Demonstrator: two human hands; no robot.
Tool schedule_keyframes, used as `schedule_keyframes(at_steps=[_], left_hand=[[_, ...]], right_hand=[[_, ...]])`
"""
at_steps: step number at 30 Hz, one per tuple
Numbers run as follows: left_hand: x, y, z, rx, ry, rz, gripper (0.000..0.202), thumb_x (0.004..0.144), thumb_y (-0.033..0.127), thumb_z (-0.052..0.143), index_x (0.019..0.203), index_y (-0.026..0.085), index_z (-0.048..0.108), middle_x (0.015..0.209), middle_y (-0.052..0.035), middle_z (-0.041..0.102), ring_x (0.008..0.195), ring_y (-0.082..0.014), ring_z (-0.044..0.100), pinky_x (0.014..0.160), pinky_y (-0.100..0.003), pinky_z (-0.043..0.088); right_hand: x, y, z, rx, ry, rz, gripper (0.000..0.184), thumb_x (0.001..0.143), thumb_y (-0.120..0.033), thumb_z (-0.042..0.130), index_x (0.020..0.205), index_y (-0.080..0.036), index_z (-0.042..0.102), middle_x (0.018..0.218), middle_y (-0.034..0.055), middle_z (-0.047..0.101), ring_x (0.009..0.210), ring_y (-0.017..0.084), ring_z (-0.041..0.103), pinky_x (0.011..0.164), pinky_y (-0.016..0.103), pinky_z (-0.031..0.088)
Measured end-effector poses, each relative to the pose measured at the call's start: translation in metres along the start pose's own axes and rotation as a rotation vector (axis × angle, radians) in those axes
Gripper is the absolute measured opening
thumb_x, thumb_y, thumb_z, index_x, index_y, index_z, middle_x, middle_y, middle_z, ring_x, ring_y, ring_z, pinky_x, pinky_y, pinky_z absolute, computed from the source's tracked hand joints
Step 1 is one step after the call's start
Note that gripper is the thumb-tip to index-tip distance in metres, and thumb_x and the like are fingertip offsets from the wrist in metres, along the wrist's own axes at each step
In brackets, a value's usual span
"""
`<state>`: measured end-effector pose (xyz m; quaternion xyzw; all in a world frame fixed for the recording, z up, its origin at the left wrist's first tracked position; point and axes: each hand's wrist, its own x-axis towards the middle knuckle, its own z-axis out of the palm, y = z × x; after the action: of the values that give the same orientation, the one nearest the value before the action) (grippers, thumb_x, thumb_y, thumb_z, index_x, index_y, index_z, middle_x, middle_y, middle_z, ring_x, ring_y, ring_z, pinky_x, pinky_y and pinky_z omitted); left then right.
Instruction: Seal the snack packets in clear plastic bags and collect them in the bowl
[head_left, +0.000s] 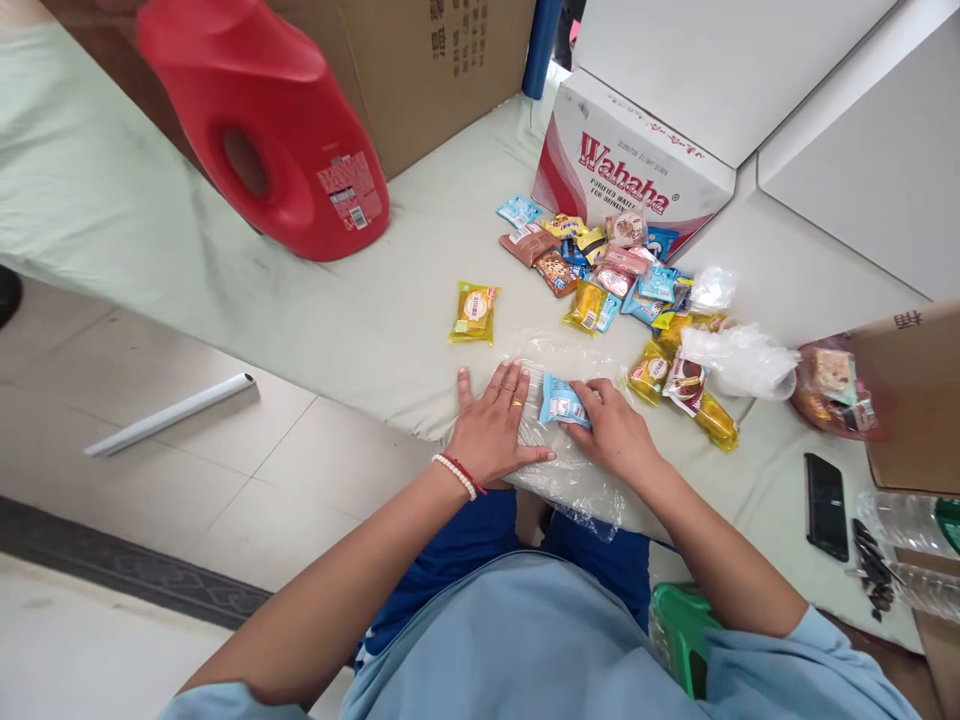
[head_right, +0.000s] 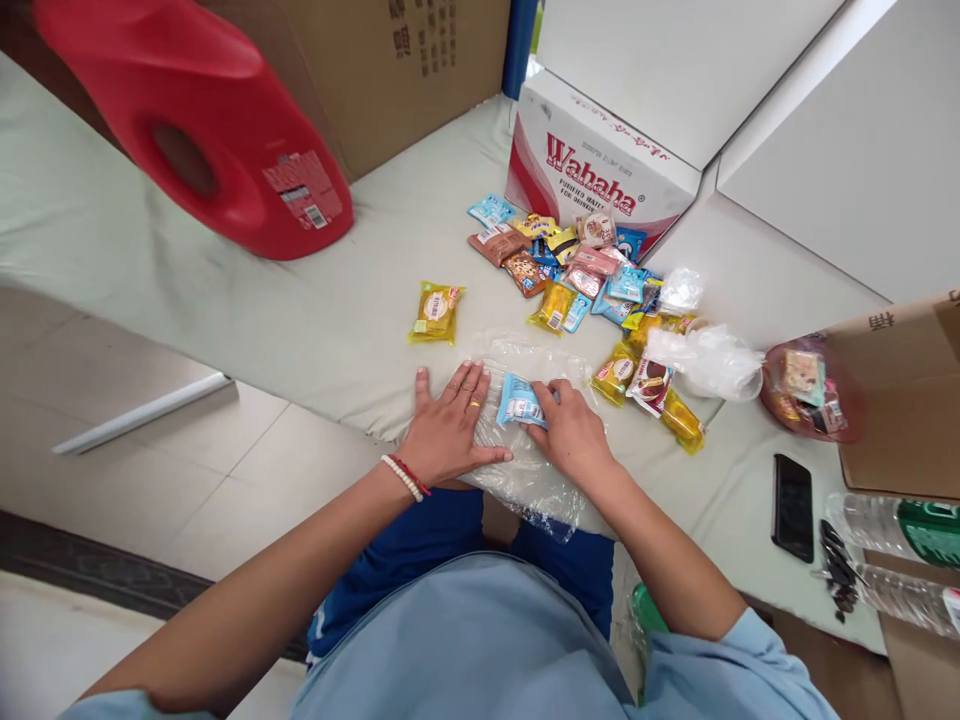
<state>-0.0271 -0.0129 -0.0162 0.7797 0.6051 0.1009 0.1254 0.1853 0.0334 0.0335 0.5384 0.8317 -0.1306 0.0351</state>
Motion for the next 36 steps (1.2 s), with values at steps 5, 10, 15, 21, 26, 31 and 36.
schedule_keyframes(at_steps=[5,10,15,21,26,31,36], left_hand=[[0.000,0.000,0.000,0.007,-0.017,-0.009,0.112,0.084,0.082,0.058,0.166,0.010,0.028,0.174,-0.0226,0.016,0.163,-0.0416,0.012,0.121,-0.076,-0.014],[0.000,-0.001,0.001,0.009,-0.004,0.010,0.111,0.086,0.082,0.055,0.166,0.011,0.028,0.174,-0.0217,0.016,0.163,-0.0411,0.012,0.121,-0.076,-0.016],[0.000,-0.001,0.001,0.022,-0.019,0.000,0.110,0.085,0.083,0.056,0.166,0.014,0.029,0.174,-0.0208,0.020,0.163,-0.0421,0.011,0.122,-0.075,-0.012],[0.001,0.000,-0.001,0.025,-0.016,-0.001,0.110,0.084,0.083,0.056,0.165,0.012,0.031,0.174,-0.0212,0.020,0.162,-0.0420,0.015,0.122,-0.076,-0.011],[0.001,0.000,0.000,0.012,-0.008,0.005,0.112,0.084,0.084,0.056,0.165,0.011,0.031,0.174,-0.0208,0.020,0.162,-0.0415,0.015,0.123,-0.075,-0.012],[0.000,-0.001,0.001,-0.003,0.001,0.012,0.112,0.084,0.083,0.056,0.165,0.011,0.030,0.174,-0.0202,0.020,0.163,-0.0400,0.015,0.123,-0.074,-0.014],[0.000,-0.001,0.000,-0.010,0.000,0.017,0.109,0.085,0.083,0.056,0.165,0.013,0.031,0.174,-0.0198,0.021,0.162,-0.0414,0.014,0.123,-0.074,-0.013]], right_hand=[[-0.009,0.016,0.002,-0.003,0.001,0.030,0.068,0.093,-0.050,0.068,0.152,-0.021,0.050,0.137,0.0187,0.057,0.116,0.035,0.063,0.084,0.041,0.056],[0.022,0.050,-0.024,0.162,0.067,-0.027,0.060,0.100,-0.057,0.052,0.145,-0.017,0.058,0.135,0.0183,0.062,0.115,0.031,0.066,0.099,0.043,0.053],[0.113,0.086,-0.053,0.028,0.175,0.162,0.051,0.096,-0.029,0.053,0.142,-0.010,0.059,0.132,0.0217,0.066,0.116,0.035,0.065,0.103,0.047,0.050],[0.188,0.089,-0.054,-0.020,0.026,0.149,0.077,0.083,-0.029,0.074,0.153,-0.009,0.047,0.152,0.0222,0.055,0.131,0.033,0.058,0.108,0.040,0.047],[0.179,0.094,-0.062,-0.072,-0.011,0.321,0.051,0.077,-0.038,0.082,0.118,-0.009,0.071,0.117,0.0198,0.073,0.105,0.032,0.068,0.089,0.037,0.052],[0.102,0.108,-0.077,0.092,0.342,0.238,0.022,0.089,-0.032,0.065,0.099,-0.016,0.076,0.095,0.0101,0.074,0.089,0.027,0.068,0.084,0.038,0.052],[0.012,0.080,-0.044,0.279,0.511,-0.112,0.031,0.101,-0.040,0.055,0.116,-0.024,0.078,0.117,0.0109,0.073,0.107,0.026,0.068,0.094,0.041,0.054]])
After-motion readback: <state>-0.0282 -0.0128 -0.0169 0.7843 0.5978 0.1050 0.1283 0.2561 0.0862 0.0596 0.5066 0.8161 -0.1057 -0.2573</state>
